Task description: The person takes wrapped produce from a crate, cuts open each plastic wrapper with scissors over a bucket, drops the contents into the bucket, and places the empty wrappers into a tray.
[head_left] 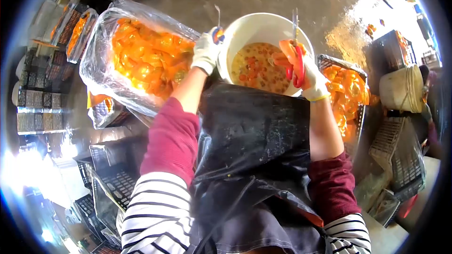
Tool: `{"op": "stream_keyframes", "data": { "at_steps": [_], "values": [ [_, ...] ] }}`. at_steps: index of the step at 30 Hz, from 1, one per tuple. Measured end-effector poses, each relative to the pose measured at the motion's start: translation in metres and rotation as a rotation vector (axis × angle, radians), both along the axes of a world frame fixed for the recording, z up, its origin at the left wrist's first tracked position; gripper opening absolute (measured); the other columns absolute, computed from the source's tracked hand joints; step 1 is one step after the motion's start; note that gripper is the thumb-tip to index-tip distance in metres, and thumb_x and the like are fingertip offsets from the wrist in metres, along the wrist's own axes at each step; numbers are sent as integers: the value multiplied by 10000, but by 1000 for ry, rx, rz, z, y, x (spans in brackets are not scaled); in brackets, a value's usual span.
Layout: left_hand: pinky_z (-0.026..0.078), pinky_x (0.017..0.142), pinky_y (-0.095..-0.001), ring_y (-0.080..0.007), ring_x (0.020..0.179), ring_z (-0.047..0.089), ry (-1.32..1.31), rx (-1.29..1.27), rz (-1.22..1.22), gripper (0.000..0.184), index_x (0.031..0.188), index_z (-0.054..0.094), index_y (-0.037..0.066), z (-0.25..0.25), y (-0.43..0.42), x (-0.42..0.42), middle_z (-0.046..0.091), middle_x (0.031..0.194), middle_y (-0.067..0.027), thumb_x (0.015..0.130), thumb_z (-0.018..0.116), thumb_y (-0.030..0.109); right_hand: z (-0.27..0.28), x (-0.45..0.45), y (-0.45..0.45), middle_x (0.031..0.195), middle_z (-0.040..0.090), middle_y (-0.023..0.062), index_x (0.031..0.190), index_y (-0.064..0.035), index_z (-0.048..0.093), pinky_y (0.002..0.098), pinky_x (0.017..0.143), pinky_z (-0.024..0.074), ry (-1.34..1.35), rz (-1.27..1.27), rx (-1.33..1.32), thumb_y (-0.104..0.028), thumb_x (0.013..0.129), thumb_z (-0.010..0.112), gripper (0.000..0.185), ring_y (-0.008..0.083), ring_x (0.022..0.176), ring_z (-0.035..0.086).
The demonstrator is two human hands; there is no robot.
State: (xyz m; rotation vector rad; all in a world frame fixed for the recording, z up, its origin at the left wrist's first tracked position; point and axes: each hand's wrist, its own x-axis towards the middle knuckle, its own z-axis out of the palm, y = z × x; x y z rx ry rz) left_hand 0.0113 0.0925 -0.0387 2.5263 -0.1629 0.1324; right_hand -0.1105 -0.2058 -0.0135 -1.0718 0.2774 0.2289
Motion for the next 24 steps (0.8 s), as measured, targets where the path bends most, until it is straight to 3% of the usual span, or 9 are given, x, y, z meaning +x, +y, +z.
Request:
{"op": "stream_keyframes", "data": {
  "at_steps": [2,4,5,7,9,12,16,20,24],
  "values": [
    [495,780,-357,-279,870,648,-141,-274,-32,393,1134,612,41,-34,19,18,681,914,-147,815,681,259,-12,-7,-1,1064,587,49,1211,-66,521,236,663,447,-82,-5,58,-194,915,541,323,113,808,552],
    [483,793,-321,-219,891,637,309,-628,207,435,1118,607,-8,-35,22,34,678,960,-145,851,649,334,17,-6,14,1039,599,53,1178,-51,539,248,681,464,-37,-22,29,-168,910,548,293,139,843,587],
    [491,791,-336,-233,909,634,151,-589,65,451,1096,615,10,-36,30,30,666,1000,-134,869,605,400,30,-9,19,1034,601,54,1165,-43,545,253,699,472,-54,6,8,-156,907,554,281,146,859,593],
    [502,793,-352,-235,933,620,187,-993,15,449,1104,592,30,-8,30,23,642,1051,-118,905,545,431,36,-5,22,1031,602,58,1141,-33,553,257,734,484,-58,110,-58,-130,897,572,263,156,880,600],
    [505,854,-386,-241,965,611,371,-1677,72,474,1157,546,18,28,9,14,621,1109,-119,926,505,429,22,9,18,1034,602,61,1120,-28,559,255,770,491,-26,255,-151,-104,884,595,251,162,891,602],
    [440,971,-426,-293,1080,569,474,-1903,-92,487,1202,536,38,46,-14,12,580,1207,-151,871,592,392,19,7,33,1081,607,65,1164,-21,557,256,826,474,-42,239,-92,-76,833,663,351,158,994,584],
    [494,896,-368,-251,1005,604,510,-1984,-154,485,1173,539,-16,67,-63,-9,610,1143,-147,922,529,399,41,-2,48,1140,597,62,1205,-42,562,264,905,424,-98,329,-326,-109,869,620,347,136,1042,543],
    [492,898,-365,-242,1001,604,582,-1875,-226,469,1171,544,-11,34,-89,-10,606,1150,-153,929,523,391,58,-11,45,1132,599,69,1177,-39,586,256,895,421,-177,361,-581,-169,879,614,326,126,1026,534],
    [500,879,-364,-233,990,609,639,-1783,-104,435,1176,548,13,33,-88,-17,618,1111,-128,936,513,374,42,-4,33,870,641,29,1105,-39,627,254,623,479,44,334,-572,-250,868,646,318,101,739,586]
  ]
}}
